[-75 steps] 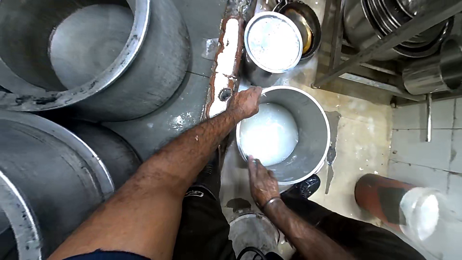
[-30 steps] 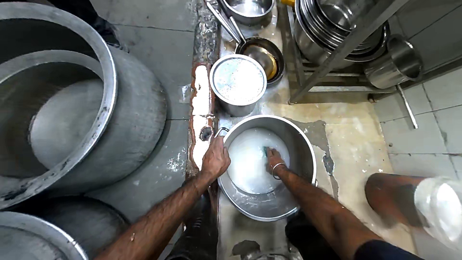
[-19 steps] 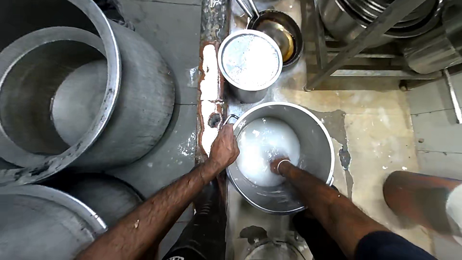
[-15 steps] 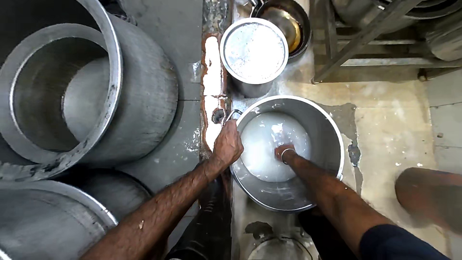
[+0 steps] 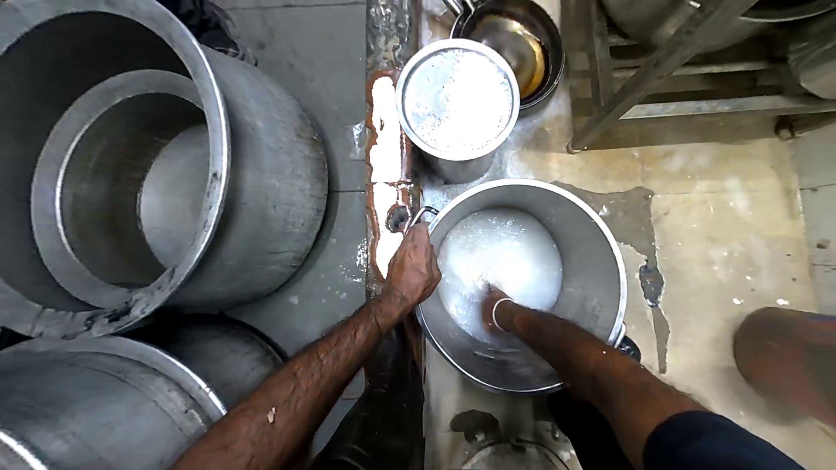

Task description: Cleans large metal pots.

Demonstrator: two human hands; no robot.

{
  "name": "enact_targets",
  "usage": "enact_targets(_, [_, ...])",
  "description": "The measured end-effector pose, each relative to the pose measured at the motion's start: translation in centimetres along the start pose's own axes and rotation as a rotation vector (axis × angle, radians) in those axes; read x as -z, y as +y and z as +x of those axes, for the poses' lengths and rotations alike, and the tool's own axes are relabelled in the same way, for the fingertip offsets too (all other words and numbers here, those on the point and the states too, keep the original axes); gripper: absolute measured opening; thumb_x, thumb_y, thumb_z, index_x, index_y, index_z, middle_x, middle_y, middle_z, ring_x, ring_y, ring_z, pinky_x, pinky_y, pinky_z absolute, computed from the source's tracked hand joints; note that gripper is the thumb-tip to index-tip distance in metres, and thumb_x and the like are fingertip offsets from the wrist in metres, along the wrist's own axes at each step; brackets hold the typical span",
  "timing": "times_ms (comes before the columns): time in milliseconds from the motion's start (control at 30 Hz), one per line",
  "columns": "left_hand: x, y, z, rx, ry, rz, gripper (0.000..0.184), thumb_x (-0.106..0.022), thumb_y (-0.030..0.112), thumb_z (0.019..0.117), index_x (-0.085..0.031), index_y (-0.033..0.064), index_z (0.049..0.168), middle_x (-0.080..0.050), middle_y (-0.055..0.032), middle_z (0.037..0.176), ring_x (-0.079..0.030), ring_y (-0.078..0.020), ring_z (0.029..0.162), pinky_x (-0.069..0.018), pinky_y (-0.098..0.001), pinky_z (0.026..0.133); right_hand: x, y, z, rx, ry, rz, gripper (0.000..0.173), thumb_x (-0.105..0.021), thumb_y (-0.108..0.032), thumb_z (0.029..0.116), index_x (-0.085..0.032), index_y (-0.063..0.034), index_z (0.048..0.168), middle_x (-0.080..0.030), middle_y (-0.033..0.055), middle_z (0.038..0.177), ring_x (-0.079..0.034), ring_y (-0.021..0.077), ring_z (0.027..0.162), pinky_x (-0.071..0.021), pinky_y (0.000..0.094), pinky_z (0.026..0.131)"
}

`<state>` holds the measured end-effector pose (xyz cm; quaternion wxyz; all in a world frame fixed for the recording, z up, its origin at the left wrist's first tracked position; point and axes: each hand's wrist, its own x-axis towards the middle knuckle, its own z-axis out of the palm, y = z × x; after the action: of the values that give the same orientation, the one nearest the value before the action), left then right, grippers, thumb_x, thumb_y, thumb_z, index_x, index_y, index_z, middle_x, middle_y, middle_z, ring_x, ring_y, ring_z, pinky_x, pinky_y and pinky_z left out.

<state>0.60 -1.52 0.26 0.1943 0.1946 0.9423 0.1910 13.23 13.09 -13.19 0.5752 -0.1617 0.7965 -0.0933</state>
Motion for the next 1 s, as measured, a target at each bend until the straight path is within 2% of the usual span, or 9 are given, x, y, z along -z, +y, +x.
enact_targets(100, [0.2, 0.0, -0.1, 0.009, -0.019, -0.002, 0.038, -0.044, 0.006, 0.1048, -0.048, -0.01, 0.139, -0.06, -0.029, 0.132, -0.064, -0.0407, 0.12, -0.0517, -0.0536, 0.102, -1.3, 2.0, -1.9, 0.072, -0.055, -0.125, 0.034, -0.06, -0.023, 0.1006, -0.071, -0.0005, 0.123, -0.063, 0.0232, 0.136, -0.054, 0.0432, 0.132, -0.0316, 0.0646, 0.117])
enact_targets(200, [0.3, 0.1, 0.2, -0.003, -0.034, -0.031, 0.039, -0.044, 0.006, 0.1058, -0.048, -0.0081, 0.142, -0.059, -0.0282, 0.135, -0.064, -0.041, 0.121, -0.0515, -0.0551, 0.102, -2.6, 3.3, -0.3, 0.052, 0.022, -0.069, 0.043, -0.053, -0.032, 0.1054, -0.062, -0.0085, 0.14, -0.05, 0.0176, 0.155, -0.038, 0.0395, 0.149, -0.0167, 0.0618, 0.126])
enact_targets(367, [0.0, 0.7, 1.6, -0.044, -0.056, -0.035, 0.04, -0.043, 0.008, 0.1069, -0.048, -0.005, 0.145, -0.058, -0.0275, 0.139, -0.063, -0.0425, 0.122, -0.0511, -0.0588, 0.101, 0.8, 0.5, 1.2, -0.135, 0.032, 0.162, 0.042, -0.055, -0.035, 0.1035, -0.073, 0.0005, 0.117, -0.067, 0.0247, 0.13, -0.057, 0.045, 0.129, -0.0345, 0.0678, 0.114])
enact_targets(567, [0.2, 0.8, 1.7, -0.045, -0.037, 0.002, 0.038, -0.048, 0.006, 0.1048, -0.05, -0.006, 0.141, -0.061, -0.0287, 0.13, -0.066, -0.0451, 0.113, -0.0535, -0.0622, 0.094, 6.4, 3.8, 1.9, -0.188, 0.249, 0.437, 0.048, -0.041, -0.04, 0.1099, -0.068, -0.0073, 0.132, -0.064, 0.0213, 0.138, -0.057, 0.0442, 0.132, -0.0393, 0.0739, 0.105])
enact_targets(700, [0.1, 0.6, 1.6, -0.034, -0.046, 0.008, 0.037, -0.047, 0.007, 0.1054, -0.05, -0.0052, 0.141, -0.061, -0.0281, 0.131, -0.066, -0.0445, 0.114, -0.0533, -0.062, 0.094, 6.0, 9.0, 0.3, -0.311, 0.281, 0.448, 0.052, -0.036, -0.044, 0.1108, -0.061, -0.0106, 0.142, -0.06, 0.0225, 0.143, -0.053, 0.0452, 0.136, -0.038, 0.0734, 0.108])
enact_targets(800, [0.5, 0.9, 1.7, 0.001, -0.084, 0.008, 0.038, -0.046, 0.009, 0.1062, -0.049, -0.0046, 0.142, -0.06, -0.0275, 0.135, -0.064, -0.044, 0.119, -0.052, -0.0617, 0.096, 3.4, 9.9, -2.1, -0.53, 0.402, 0.397, 0.051, -0.056, -0.042, 0.1002, -0.062, -0.0075, 0.138, -0.061, 0.0235, 0.141, -0.055, 0.0448, 0.132, -0.042, 0.07, 0.105])
enact_targets(867, [1.0, 1.2, 2.0, 0.022, -0.134, 0.005, 0.041, -0.045, 0.011, 0.1073, -0.047, -0.0057, 0.145, -0.056, -0.0293, 0.14, -0.059, -0.0452, 0.127, -0.0481, -0.0616, 0.103, 1.8, 9.2, -3.2, -0.622, 0.372, 0.47, 0.069, -0.057, -0.04, 0.1003, -0.037, -0.0083, 0.159, -0.049, 0.0245, 0.153, -0.055, 0.0453, 0.132, -0.0462, 0.0673, 0.102])
enact_targets(900, [1.2, 1.3, 1.9, 0.037, -0.168, 0.001, 0.042, -0.043, 0.012, 0.108, -0.045, -0.0055, 0.146, -0.054, -0.0294, 0.142, -0.056, -0.0453, 0.13, -0.0463, -0.0619, 0.105, 0.8, 8.2, -3.6, -0.662, 0.312, 0.493, 0.074, -0.056, -0.044, 0.1016, -0.031, -0.0054, 0.16, -0.051, 0.0276, 0.149, -0.057, 0.0474, 0.129, -0.0469, 0.0674, 0.101])
enact_targets(1000, [1.1, 1.2, 1.9, 0.004, -0.149, -0.018, 0.04, -0.043, 0.01, 0.1068, -0.046, -0.0046, 0.144, -0.055, -0.0288, 0.14, -0.058, -0.0448, 0.128, -0.0482, -0.0625, 0.102, -2.3, 4.3, -3.2, -0.8, 0.214, 0.479, 0.084, -0.07, -0.046, 0.0899, -0.044, 0.0098, 0.147, -0.049, 0.036, 0.146, -0.049, 0.0508, 0.135, -0.0429, 0.0668, 0.106])
